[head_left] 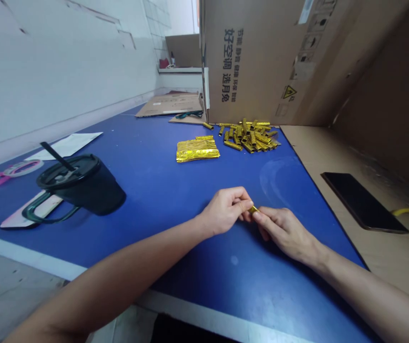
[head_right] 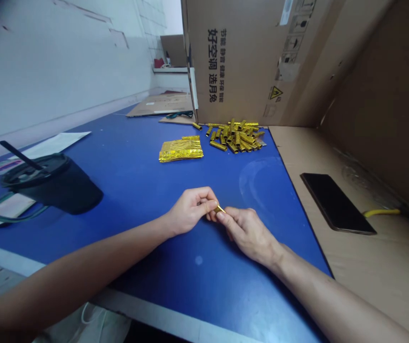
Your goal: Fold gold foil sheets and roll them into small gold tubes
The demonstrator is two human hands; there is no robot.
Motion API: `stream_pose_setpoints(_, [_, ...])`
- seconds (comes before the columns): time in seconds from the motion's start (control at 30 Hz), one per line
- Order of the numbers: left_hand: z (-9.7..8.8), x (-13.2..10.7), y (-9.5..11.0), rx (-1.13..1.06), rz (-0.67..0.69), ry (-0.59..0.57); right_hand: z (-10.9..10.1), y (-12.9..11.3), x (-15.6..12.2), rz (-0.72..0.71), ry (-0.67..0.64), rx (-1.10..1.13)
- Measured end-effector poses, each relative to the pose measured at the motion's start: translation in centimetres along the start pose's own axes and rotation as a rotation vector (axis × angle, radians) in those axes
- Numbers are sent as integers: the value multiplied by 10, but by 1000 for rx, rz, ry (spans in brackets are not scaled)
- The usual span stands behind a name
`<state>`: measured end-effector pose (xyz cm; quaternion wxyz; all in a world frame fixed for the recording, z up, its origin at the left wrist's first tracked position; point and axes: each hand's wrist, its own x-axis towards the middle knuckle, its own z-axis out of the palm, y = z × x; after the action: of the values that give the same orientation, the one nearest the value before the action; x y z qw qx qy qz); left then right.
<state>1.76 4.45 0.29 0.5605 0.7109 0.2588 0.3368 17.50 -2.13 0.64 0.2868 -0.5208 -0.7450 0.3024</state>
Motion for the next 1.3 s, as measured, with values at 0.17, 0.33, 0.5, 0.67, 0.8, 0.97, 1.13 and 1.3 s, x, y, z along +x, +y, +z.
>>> stream_pose_setpoints(0.17, [-13,8,0,-42,6,127,-2,2,1,39,81,-46])
stream_pose_setpoints(0.33, [-15,9,-1,-118,-43,79,-1,6,-1,-105,187,-427])
stream_pose_setpoints(0.5, [-16,10,-1,-80,-93,66,-4,8,-1,-120,217,-693])
stream_pose_setpoints(0.67, [-12,4,1,232,67,36,-4,0,1,44,107,-302])
stream_pose_setpoints(0.8, [-2,-6,6,432,166,-73,-2,-2,2,71,-26,-226])
stream_pose_setpoints(0.97, [5,-11,8,433,183,-91,0,-2,1,56,-85,-134])
stream_pose_setpoints(1.13, [5,-7,6,272,129,-71,2,-2,0,36,-56,3])
stream_pose_setpoints(1.3, [-4,2,3,81,74,17,-1,-1,1,91,-54,1])
